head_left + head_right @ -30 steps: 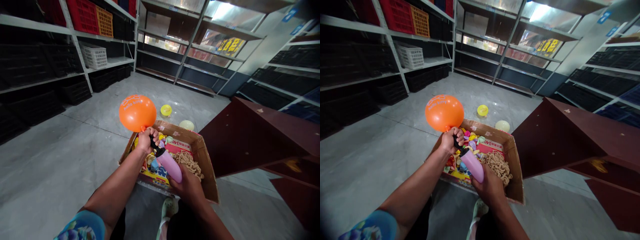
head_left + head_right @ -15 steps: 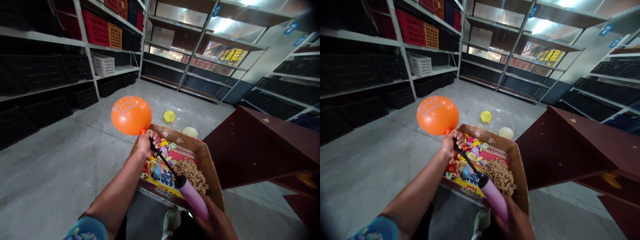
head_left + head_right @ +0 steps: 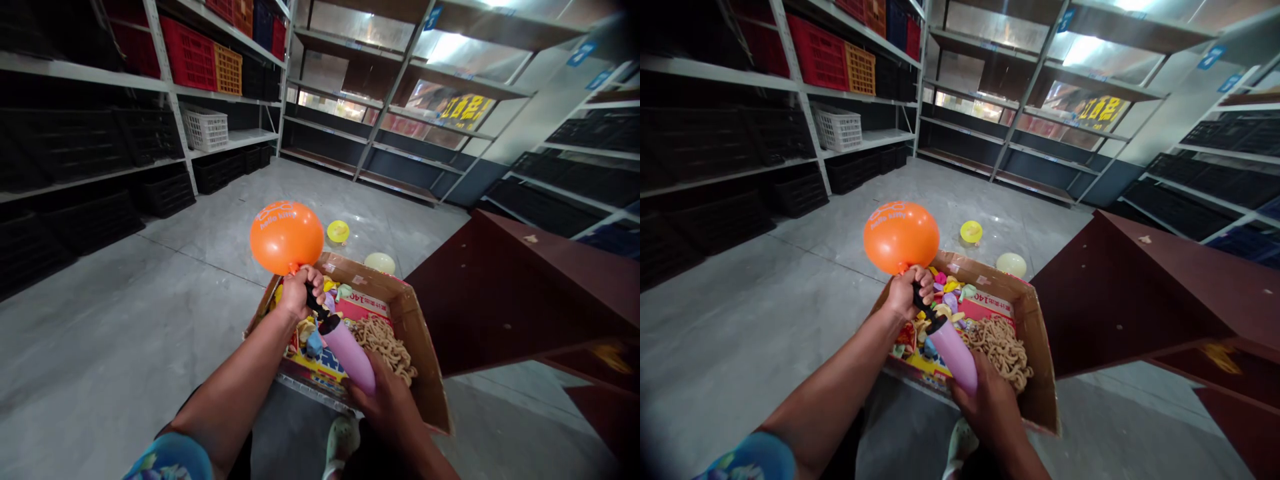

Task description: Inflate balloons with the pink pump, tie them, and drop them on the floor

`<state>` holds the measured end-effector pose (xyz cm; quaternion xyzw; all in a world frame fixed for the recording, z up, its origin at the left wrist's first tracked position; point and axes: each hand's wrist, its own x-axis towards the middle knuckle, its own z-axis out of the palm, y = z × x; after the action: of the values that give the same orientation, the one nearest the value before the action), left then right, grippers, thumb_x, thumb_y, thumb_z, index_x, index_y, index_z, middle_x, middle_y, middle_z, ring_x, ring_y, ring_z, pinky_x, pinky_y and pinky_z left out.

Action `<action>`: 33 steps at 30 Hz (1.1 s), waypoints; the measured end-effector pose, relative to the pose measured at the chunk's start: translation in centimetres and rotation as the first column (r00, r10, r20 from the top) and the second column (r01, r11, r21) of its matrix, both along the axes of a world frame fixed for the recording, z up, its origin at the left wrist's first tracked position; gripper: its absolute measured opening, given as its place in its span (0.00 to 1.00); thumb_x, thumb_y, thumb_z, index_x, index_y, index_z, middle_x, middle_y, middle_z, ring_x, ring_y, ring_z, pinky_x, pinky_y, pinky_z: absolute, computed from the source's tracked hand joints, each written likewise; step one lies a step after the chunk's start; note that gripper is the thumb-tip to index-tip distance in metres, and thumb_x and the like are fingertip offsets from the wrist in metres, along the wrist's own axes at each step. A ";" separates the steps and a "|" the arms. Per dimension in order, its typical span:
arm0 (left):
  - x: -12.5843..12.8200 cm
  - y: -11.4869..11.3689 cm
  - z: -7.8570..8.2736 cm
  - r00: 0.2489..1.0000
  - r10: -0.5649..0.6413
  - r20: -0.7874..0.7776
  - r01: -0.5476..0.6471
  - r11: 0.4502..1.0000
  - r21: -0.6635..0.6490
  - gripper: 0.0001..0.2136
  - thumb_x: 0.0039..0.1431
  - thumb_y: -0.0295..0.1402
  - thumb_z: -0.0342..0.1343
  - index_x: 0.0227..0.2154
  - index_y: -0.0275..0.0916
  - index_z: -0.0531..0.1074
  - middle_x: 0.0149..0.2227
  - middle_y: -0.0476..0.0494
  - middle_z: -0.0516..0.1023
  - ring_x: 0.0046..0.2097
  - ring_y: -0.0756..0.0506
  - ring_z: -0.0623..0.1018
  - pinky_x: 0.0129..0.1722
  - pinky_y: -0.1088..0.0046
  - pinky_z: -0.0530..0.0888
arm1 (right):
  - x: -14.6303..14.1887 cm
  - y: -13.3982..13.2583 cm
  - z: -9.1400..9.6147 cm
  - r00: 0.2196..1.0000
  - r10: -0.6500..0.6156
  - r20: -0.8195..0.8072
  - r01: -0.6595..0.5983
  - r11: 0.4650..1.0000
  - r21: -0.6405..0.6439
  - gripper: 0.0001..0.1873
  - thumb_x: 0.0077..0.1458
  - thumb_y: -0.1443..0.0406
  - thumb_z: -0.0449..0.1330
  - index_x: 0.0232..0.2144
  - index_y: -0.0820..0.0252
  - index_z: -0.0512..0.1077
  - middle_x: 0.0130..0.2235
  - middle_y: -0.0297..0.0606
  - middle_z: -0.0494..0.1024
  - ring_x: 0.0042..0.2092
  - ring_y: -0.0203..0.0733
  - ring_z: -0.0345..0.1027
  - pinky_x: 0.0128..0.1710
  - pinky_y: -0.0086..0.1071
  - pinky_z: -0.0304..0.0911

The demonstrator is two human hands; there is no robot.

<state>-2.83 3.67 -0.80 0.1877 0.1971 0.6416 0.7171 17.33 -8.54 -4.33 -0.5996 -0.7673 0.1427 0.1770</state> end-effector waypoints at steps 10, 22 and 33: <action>-2.2 0.7 0.2 0.997 0.074 0.016 -0.074 0.997 0.016 0.09 0.47 0.24 0.47 0.20 0.39 0.52 0.19 0.52 0.57 0.16 0.54 0.58 0.13 0.79 0.57 | 7.4 -3.6 -1.6 0.999 0.037 0.031 -0.036 0.999 -0.017 0.23 0.50 0.58 0.59 0.48 0.57 0.67 0.43 0.42 0.79 0.40 0.45 0.76 0.35 0.28 0.71; -0.2 0.4 -0.6 1.000 0.013 0.018 -0.013 1.000 0.012 0.08 0.48 0.25 0.47 0.20 0.39 0.53 0.19 0.52 0.57 0.16 0.54 0.58 0.12 0.78 0.58 | -1.8 0.9 0.9 0.994 -0.095 0.060 0.099 0.993 -0.062 0.19 0.49 0.58 0.58 0.44 0.57 0.69 0.35 0.39 0.79 0.34 0.46 0.74 0.30 0.32 0.64; -2.0 0.7 0.1 0.999 0.043 0.032 -0.043 0.999 -0.002 0.10 0.48 0.25 0.48 0.20 0.39 0.51 0.19 0.53 0.56 0.16 0.55 0.58 0.13 0.79 0.57 | 4.8 -1.9 -1.2 0.998 0.053 0.025 -0.052 0.998 -0.037 0.23 0.50 0.57 0.59 0.48 0.57 0.67 0.42 0.39 0.79 0.39 0.43 0.75 0.36 0.29 0.69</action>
<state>-4.88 4.41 -0.66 0.1728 0.1900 0.6598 0.7061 22.17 -10.47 -5.54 -0.5840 -0.7824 0.1536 0.1525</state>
